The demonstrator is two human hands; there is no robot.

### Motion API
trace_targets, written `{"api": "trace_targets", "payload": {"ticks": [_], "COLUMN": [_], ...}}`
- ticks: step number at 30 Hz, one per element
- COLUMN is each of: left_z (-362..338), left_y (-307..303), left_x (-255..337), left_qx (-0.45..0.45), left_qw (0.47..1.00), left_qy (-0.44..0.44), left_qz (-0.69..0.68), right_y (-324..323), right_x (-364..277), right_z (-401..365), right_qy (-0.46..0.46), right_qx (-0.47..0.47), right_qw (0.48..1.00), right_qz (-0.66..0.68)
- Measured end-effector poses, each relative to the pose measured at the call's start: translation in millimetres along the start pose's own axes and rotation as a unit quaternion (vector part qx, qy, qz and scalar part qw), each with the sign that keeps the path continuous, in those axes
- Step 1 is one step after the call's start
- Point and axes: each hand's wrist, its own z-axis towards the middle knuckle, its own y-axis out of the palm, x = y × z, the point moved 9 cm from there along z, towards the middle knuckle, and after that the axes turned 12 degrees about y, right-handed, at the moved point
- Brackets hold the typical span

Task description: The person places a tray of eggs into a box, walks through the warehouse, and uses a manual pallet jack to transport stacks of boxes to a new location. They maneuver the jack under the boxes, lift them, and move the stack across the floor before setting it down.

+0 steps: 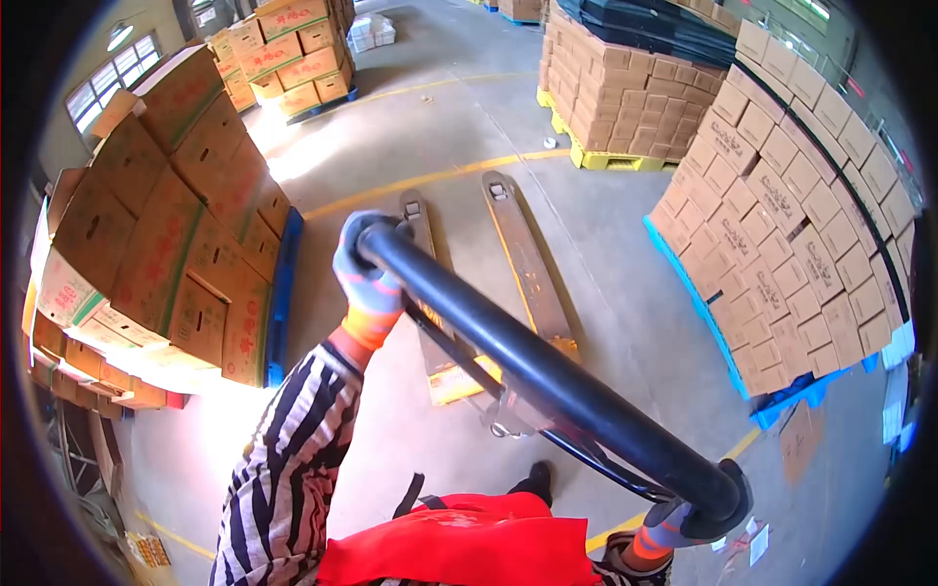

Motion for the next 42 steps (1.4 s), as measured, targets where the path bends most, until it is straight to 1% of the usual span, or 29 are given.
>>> {"api": "trace_targets", "payload": {"ticks": [1, 3, 4, 5, 6, 7, 8, 9, 10, 12, 13, 14, 15, 17, 19, 20, 23, 24, 27, 28, 30, 31, 32, 35, 36, 37, 39, 41, 42], "left_z": [4.9, 9.8, 10.2, 10.4, 12.2, 12.6, 14.1, 14.7, 15.6, 22.4, 24.0, 25.9, 30.0, 33.2, 30.8, 33.9, 39.7, 41.5, 52.6, 56.7, 63.2, 68.2, 73.8, 99.4, 104.9, 107.5, 119.1, 129.5, 132.7], "left_y": [4.0, 16.7, 21.7, 25.4, 32.1, 38.8, 47.3, 59.9, 69.0, 94.8, 110.4, 125.9, 137.9, 164.6, 192.0, 202.7, 248.1, 261.7, 308.3, 322.2, 346.8, 360.5, 372.5, 406.5, 414.0, 423.9, 445.3, 463.6, 472.3], "left_x": [2.0, -7.0, -7.0, -5.3, -11.0, -18.6, -23.3, -28.8, -35.9, -49.1, -52.7, -55.4, -62.1, -72.4, -88.6, -97.5, -108.1, -113.2, -126.8, -133.2, -147.6, -156.1, -166.5, -203.1, -215.4, -226.5, -245.8, -260.3, -272.7], "left_qx": [-0.017, -0.047, -0.029, -0.020, -0.023, -0.026, -0.024, -0.044, -0.035, -0.034, -0.044, -0.047, -0.019, -0.012, 0.015, 0.032, 0.029, 0.031, 0.029, 0.038, 0.073, 0.060, 0.066, 0.087, 0.092, 0.094, 0.088, 0.081, 0.071], "left_qw": [0.999, 0.999, 0.999, 0.999, 0.999, 0.999, 0.999, 0.999, 0.999, 0.999, 0.999, 0.999, 1.000, 1.000, 0.999, 0.998, 0.996, 0.995, 0.992, 0.990, 0.987, 0.987, 0.985, 0.979, 0.978, 0.977, 0.973, 0.971, 0.971], "left_qy": [0.040, 0.013, -0.008, 0.005, 0.011, 0.015, 0.032, -0.010, -0.008, -0.007, -0.012, -0.014, -0.008, 0.003, -0.009, -0.011, -0.028, -0.027, -0.008, -0.015, -0.009, -0.006, -0.015, -0.022, -0.025, -0.032, -0.045, -0.051, -0.067], "left_qz": [0.013, -0.008, -0.042, -0.039, -0.028, -0.014, -0.001, -0.018, -0.014, -0.004, 0.002, 0.008, 0.005, 0.024, 0.041, 0.052, 0.079, 0.090, 0.126, 0.135, 0.146, 0.147, 0.159, 0.183, 0.185, 0.187, 0.207, 0.220, 0.219], "right_y": [-4.0, -14.4, -14.3, -9.1, -5.7, 1.8, 10.5, 19.4, 30.2, 50.5, 61.8, 71.2, 82.1, 104.7, 131.6, 149.2, 200.1, 219.5, 284.3, 306.1, 354.6, 381.3, 409.0, 473.9, 503.9, 516.2, 580.0, 630.8, 673.4], "right_x": [-5.7, -17.5, -33.5, -39.0, -18.0, 0.4, 12.9, 23.5, 32.6, 50.4, 68.6, 74.6, 90.4, 99.8, 136.6, 153.4, 215.4, 246.3, 287.7, 299.9, 329.0, 342.4, 359.0, 357.0, 376.5, 365.5, 387.0, 389.6, 409.7], "right_z": [-8.5, -20.1, -18.4, -11.7, -10.0, -7.6, -1.4, 4.9, 11.0, 30.6, 38.1, 54.0, 65.8, 94.9, 119.9, 133.1, 180.7, 195.7, 244.6, 266.3, 296.3, 312.4, 326.1, 369.8, 377.7, 388.5, 416.8, 441.5, 454.4], "right_qy": [-0.002, -0.009, -0.046, -0.047, 0.029, 0.070, 0.081, 0.086, 0.092, 0.131, 0.184, 0.156, 0.186, 0.136, 0.155, 0.163, 0.201, 0.189, 0.207, 0.213, 0.207, 0.204, 0.241, 0.217, 0.276, 0.209, 0.195, 0.191, 0.200], "right_qx": [-0.015, -0.037, 0.000, 0.018, 0.023, 0.026, 0.016, 0.005, -0.010, 0.011, 0.012, 0.002, -0.004, -0.031, -0.036, -0.039, -0.063, -0.037, -0.113, -0.122, -0.147, -0.155, -0.167, -0.196, -0.214, -0.196, -0.269, -0.245, -0.261], "right_qw": [1.000, 0.998, 0.998, 0.996, 0.999, 0.997, 0.993, 0.988, 0.983, 0.965, 0.938, 0.934, 0.937, 0.926, 0.921, 0.917, 0.916, 0.932, 0.903, 0.913, 0.900, 0.892, 0.887, 0.865, 0.877, 0.878, 0.858, 0.837, 0.841], "right_qz": [-0.016, -0.055, -0.038, -0.070, -0.015, 0.037, 0.088, 0.130, 0.160, 0.228, 0.293, 0.321, 0.297, 0.351, 0.355, 0.361, 0.341, 0.308, 0.360, 0.325, 0.356, 0.373, 0.356, 0.408, 0.331, 0.384, 0.391, 0.451, 0.430]}}
